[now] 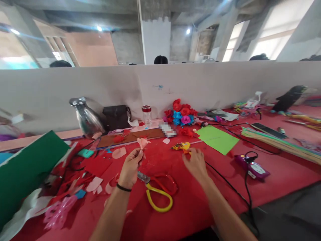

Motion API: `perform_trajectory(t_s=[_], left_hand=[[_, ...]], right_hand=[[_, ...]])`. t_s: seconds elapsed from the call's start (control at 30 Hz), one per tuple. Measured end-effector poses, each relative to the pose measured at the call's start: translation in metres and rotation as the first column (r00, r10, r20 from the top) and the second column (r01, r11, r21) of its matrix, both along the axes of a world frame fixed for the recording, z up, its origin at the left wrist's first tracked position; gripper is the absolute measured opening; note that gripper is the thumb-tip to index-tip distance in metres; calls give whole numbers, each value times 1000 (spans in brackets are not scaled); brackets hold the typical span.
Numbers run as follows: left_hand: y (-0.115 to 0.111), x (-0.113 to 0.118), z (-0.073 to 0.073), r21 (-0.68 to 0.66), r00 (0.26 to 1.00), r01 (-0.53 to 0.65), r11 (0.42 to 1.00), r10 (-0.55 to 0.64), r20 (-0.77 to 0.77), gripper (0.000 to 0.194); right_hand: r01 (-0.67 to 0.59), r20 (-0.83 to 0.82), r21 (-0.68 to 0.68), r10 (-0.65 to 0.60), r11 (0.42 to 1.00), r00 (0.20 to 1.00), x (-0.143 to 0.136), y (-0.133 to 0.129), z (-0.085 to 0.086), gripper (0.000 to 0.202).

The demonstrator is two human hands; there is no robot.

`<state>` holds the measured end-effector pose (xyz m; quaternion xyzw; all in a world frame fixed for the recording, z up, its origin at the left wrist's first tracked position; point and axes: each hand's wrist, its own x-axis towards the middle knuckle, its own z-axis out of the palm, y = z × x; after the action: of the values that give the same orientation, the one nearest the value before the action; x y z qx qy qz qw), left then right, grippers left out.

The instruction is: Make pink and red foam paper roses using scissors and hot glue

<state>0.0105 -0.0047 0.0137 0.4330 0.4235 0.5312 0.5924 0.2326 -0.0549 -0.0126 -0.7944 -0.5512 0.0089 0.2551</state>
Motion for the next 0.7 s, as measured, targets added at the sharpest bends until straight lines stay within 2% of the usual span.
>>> perform_trajectory(t_s=[0.07,0.17,0.33,0.4,0.43,0.47,0.5,0.53,0.57,0.6,0.7], left_hand=[[5,5,-5,-22,1000,-15,1000,15,19,27],[9,7,-12,-71,999,-33,997,36,37,32],[11,3,-18,-134,992,-99,986,108,63,37],[12,1,-18,-144,986,-138,980,149,71,38],[12,1,-18,-145,983,-157,977,169,76,37],[13,1,-19,-146,979,-171,974,185,84,37],[13,0,-19,-149,976,-180,972,195,95,36],[13,0,-19,-155,972,-186,970,204,113,35],[13,0,-20,-164,968,-190,968,212,133,35],[13,-1,-20,-176,963,-195,965,222,155,34],[13,-2,-22,-215,945,-216,952,259,199,33]], right_hand=[[101,-21,-170,-106,980,994,29,18,-5,41],[82,-49,-242,-97,967,994,51,38,-14,40],[19,-108,-234,-45,972,993,54,43,-22,33],[12,-277,-133,-49,991,960,49,41,-17,31],[0,-429,-61,-26,998,903,44,40,-13,31],[-14,-597,17,21,1000,802,38,39,-6,31],[-37,-744,83,87,996,663,31,39,0,32],[-73,-833,135,153,988,532,24,39,7,34],[-96,-875,172,197,980,443,17,39,14,36],[-106,-883,212,237,971,405,10,39,18,36],[-91,-852,319,328,943,408,-2,40,21,28]])
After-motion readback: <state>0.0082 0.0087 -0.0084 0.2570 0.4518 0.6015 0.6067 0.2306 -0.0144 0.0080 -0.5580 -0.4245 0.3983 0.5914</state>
